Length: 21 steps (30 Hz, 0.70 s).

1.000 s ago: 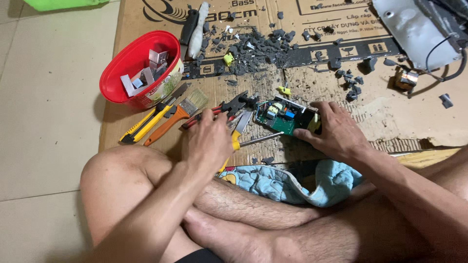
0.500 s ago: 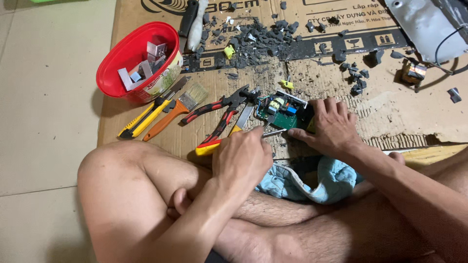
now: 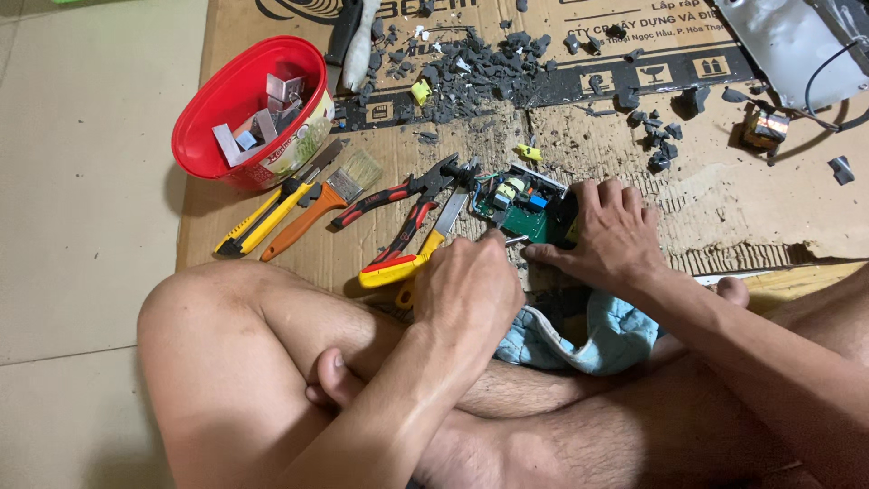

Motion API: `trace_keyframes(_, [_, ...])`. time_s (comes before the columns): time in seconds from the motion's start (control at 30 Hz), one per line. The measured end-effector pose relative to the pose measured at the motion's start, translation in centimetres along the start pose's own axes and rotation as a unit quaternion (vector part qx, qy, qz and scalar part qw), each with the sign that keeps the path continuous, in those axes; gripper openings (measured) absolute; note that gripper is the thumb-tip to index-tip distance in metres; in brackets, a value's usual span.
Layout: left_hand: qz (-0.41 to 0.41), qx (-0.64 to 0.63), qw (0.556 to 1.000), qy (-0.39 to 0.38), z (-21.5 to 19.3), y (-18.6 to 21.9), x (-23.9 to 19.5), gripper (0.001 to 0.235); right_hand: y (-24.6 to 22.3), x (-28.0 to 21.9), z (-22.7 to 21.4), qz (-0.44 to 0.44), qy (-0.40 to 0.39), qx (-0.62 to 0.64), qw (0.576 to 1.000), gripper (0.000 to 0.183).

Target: The person sits on the floor and uses a screwdriver to work on a small green circuit board placed on a cloth. They manipulate the board and use the tool to adjust components on the surface while surrounded by various tools and debris.

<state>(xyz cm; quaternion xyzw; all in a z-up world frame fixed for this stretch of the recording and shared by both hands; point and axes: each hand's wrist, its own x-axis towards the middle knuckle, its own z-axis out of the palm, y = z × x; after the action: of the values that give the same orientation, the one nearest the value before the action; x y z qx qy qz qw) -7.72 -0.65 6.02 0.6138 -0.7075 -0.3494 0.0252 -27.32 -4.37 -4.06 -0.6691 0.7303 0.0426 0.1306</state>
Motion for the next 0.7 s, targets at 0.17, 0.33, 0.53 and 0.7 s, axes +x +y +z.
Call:
trace_keyframes(0.17, [-0.017,0.018,0.999,-0.035,-0.8,1.0,0.0,0.047,-1.1,-1.1,-0.3,0.007,0.017,0.000,1.000,0.103])
trace_keyframes(0.33, [-0.031,0.035,0.998,-0.048,-0.2,1.2,1.0,0.047,-1.0,-0.7,0.7,0.023,0.014,0.003,1.000,0.101])
trace_keyframes(0.53, [-0.051,0.052,0.996,-0.042,1.4,1.2,1.7,0.050,-2.3,-1.9,-1.1,0.030,-0.015,-0.014,0.999,0.095])
trace_keyframes(0.7, [-0.031,0.046,0.998,0.011,2.7,2.1,1.8,0.047,-1.7,-1.9,0.1,0.023,-0.001,-0.006,1.000,0.082])
